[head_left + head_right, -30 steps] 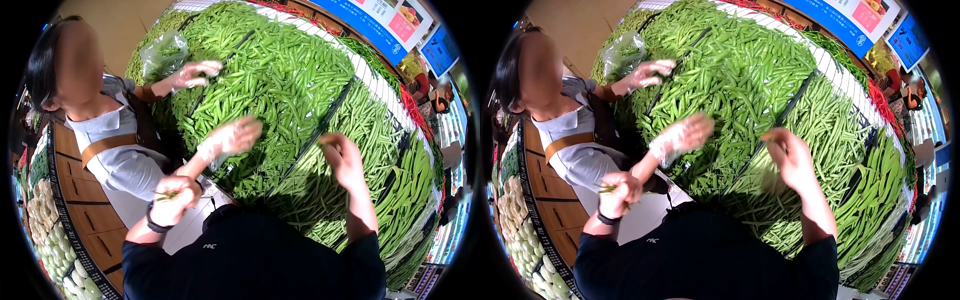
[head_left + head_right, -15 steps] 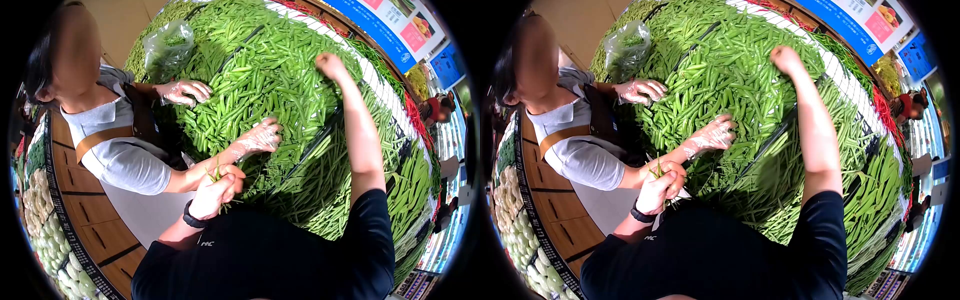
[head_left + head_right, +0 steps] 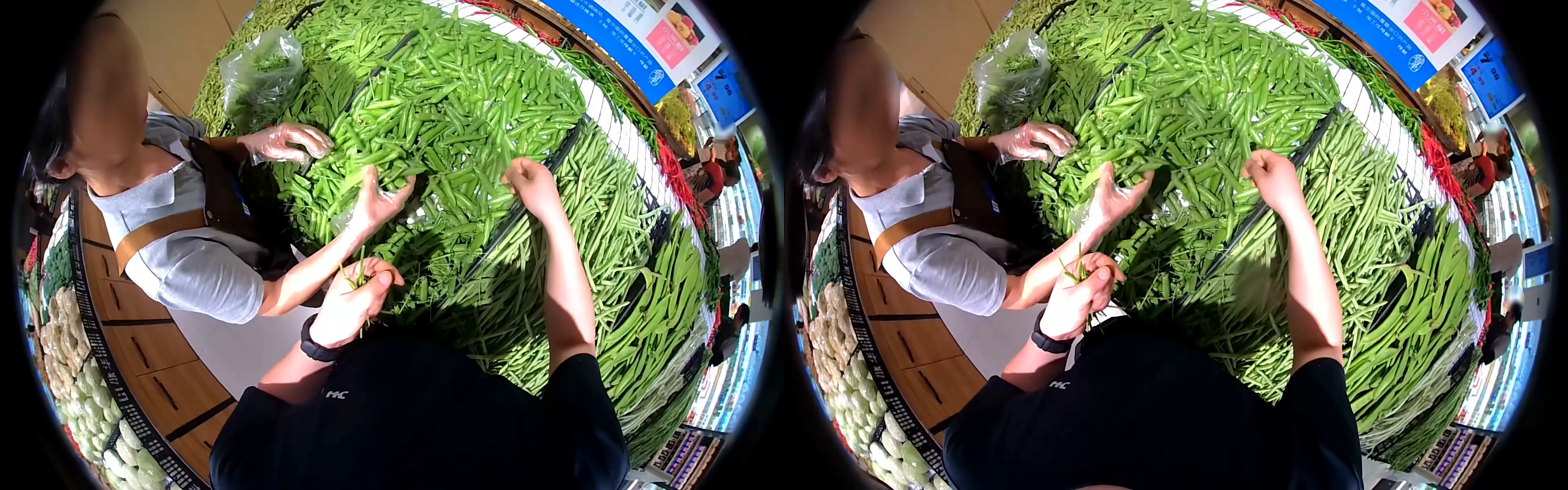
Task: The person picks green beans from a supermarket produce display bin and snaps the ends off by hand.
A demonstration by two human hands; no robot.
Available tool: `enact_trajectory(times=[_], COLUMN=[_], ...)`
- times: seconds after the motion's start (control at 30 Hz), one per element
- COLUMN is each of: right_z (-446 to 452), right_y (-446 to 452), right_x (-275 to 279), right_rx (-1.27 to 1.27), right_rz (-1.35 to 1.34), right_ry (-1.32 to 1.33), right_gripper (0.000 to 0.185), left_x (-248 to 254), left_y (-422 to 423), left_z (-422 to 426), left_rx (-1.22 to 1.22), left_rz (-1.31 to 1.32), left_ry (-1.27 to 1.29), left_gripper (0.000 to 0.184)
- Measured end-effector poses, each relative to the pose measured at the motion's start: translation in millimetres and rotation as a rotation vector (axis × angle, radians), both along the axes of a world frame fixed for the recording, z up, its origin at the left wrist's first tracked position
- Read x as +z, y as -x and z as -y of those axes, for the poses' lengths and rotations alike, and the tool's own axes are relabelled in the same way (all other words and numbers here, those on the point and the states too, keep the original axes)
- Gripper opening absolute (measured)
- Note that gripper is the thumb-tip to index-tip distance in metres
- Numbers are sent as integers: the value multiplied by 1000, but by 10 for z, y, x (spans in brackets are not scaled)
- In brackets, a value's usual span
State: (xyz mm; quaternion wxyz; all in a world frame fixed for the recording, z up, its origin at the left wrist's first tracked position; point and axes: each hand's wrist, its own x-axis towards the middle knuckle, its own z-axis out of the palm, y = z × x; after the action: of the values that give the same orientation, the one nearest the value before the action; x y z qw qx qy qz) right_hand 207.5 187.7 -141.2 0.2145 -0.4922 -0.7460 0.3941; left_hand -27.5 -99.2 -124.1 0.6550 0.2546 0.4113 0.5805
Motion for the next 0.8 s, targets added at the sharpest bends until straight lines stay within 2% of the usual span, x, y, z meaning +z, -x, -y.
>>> enact_trajectory(times=[0.07,0.13,0.2,0.23,0.27,0.33,0.37,0.4,0.47,0.5,0.53,0.57,0.6,0.63,0.67,0.73,0.8], right_z=[309,625,965,1070,1161,1158,1008,834,299,219,-23,-520,-798,-1173,-1181,-1087,-913], right_y=[-60,-73,-75,-114,-144,-141,-159,-161,-56,109,259,293,312,376,483,754,1023], right_x=[201,353,468,474,465,367,281,215,194,514,765,451,497,369,367,303,-34], right_rx=[24,65,37,157,276,267,340,405,248,99,7,-8,-10,-113,-97,111,422], right_rz=[-267,-367,-282,-265,-248,-269,-133,7,-409,-36,52,-464,-359,-112,-113,174,181], right_ry=[215,276,260,274,290,236,24,-191,217,-26,126,112,17,-243,-246,-433,-575], right_gripper=[13,21,25,25,25,22,21,19,21,24,25,43,58,46,46,39,27], left_x=[-10,9,3,8,-9,-14,47,9,-108,-86,-162,-170,-178,-165,-198,-238,-271], left_y=[-54,-48,-179,-221,-219,-211,-236,-257,-303,-380,-363,-368,-368,-355,-343,-292,-253], left_z=[-76,-152,-291,-348,-392,-474,-428,-410,-387,-375,-348,-314,-291,-264,-244,-223,-214], left_rx=[35,-60,73,135,131,79,38,33,34,92,38,22,10,-6,-2,17,36], left_rz=[-255,-313,-452,-569,-573,-619,-489,-492,-312,-280,-266,-265,-264,-251,-300,-285,-273], left_ry=[-5,29,-163,-246,-246,-350,-222,-231,-96,-75,-57,-46,-37,-25,-56,-33,-20], left_gripper=[10,8,10,12,12,14,17,17,21,23,25,25,25,25,26,26,26])
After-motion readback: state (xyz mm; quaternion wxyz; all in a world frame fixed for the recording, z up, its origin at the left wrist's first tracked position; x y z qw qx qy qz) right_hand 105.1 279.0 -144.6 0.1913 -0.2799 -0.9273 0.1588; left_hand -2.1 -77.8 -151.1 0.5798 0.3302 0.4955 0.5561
